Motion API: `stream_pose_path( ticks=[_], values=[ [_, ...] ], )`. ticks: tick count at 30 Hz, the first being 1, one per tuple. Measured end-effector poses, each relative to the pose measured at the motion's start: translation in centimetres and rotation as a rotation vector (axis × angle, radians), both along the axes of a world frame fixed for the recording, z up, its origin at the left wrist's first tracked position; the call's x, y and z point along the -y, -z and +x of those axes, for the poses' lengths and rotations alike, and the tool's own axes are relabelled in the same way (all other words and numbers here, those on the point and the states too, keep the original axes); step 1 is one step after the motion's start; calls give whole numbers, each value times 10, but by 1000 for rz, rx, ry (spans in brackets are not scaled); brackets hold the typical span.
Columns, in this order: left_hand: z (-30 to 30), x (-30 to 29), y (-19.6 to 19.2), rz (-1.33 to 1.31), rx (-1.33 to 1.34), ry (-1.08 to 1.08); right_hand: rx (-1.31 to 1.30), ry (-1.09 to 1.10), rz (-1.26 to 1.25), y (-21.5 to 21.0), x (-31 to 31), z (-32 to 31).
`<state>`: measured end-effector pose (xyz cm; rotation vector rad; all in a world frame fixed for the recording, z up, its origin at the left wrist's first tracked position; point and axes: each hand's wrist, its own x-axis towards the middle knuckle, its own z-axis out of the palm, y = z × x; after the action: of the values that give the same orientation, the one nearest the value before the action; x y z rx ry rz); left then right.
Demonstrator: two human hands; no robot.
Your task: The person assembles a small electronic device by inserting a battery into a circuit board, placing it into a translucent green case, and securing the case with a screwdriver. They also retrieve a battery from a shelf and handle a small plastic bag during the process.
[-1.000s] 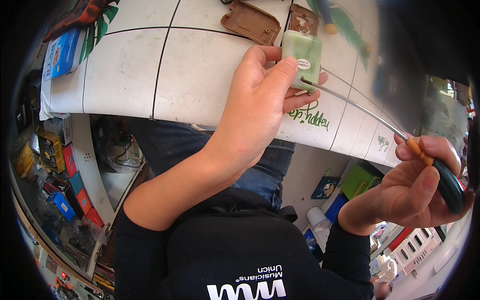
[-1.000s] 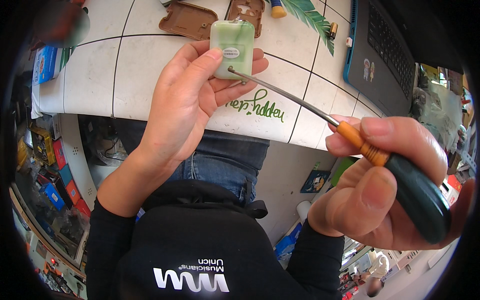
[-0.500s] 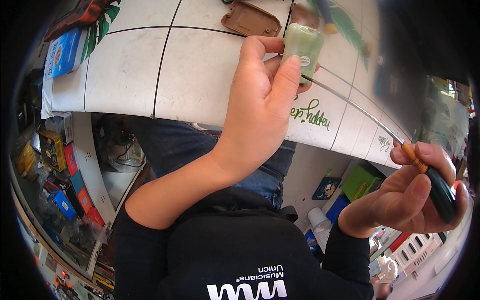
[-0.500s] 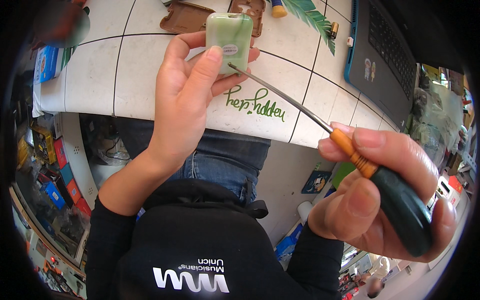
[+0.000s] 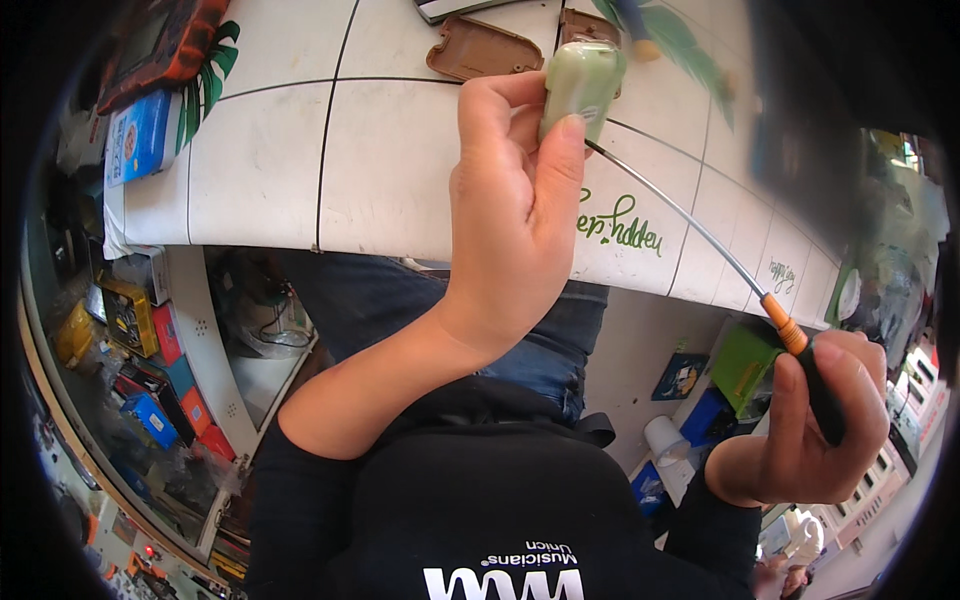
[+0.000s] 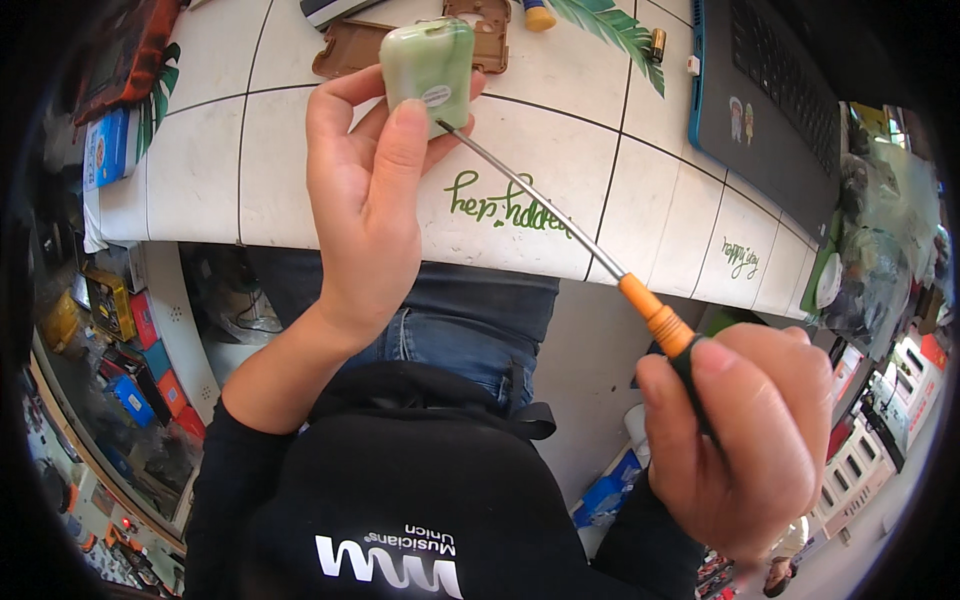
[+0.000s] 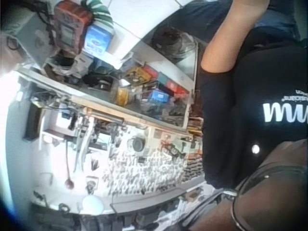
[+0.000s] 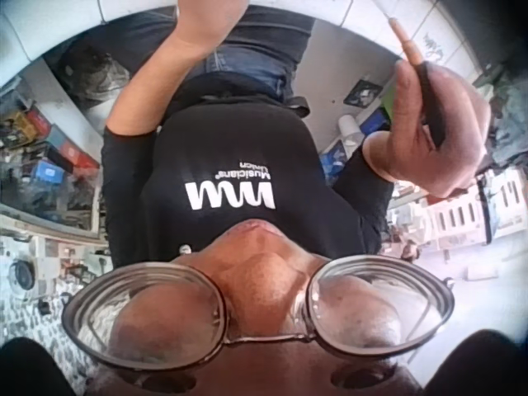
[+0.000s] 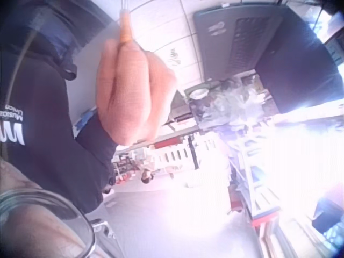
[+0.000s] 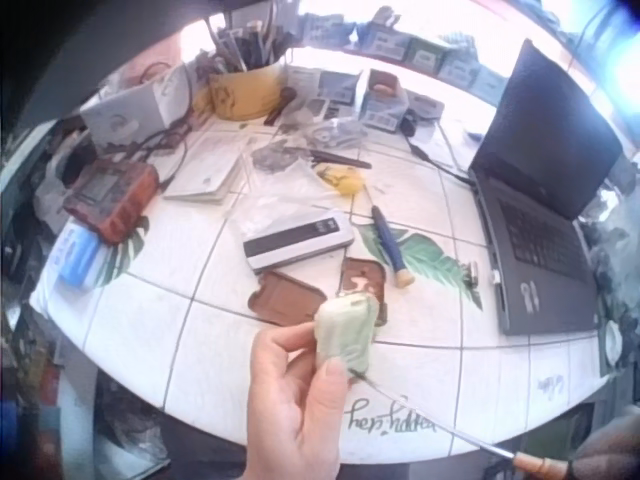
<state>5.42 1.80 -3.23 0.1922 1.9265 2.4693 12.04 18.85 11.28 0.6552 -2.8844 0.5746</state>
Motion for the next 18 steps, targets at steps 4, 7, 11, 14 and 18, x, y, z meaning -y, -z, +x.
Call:
stream_pose_path(
  ticks=[4, 7, 11, 14, 18],
  values=[
    [-1, 0, 0, 1, -38, -30, 19, 42, -65, 4, 1, 5],
    [-1, -1, 4, -7, -87, -72, -15, 92, -22, 8, -2, 6],
    [-3, 4, 11, -57, -178, -153, -40, 209, -9, 21, 6, 12],
    [-8, 15, 10, -97, -234, -214, 78, 313, 122, 25, 12, 13],
    [-14, 35, 8, -115, -294, -295, 48, 302, -252, 52, 32, 6]
  ],
)
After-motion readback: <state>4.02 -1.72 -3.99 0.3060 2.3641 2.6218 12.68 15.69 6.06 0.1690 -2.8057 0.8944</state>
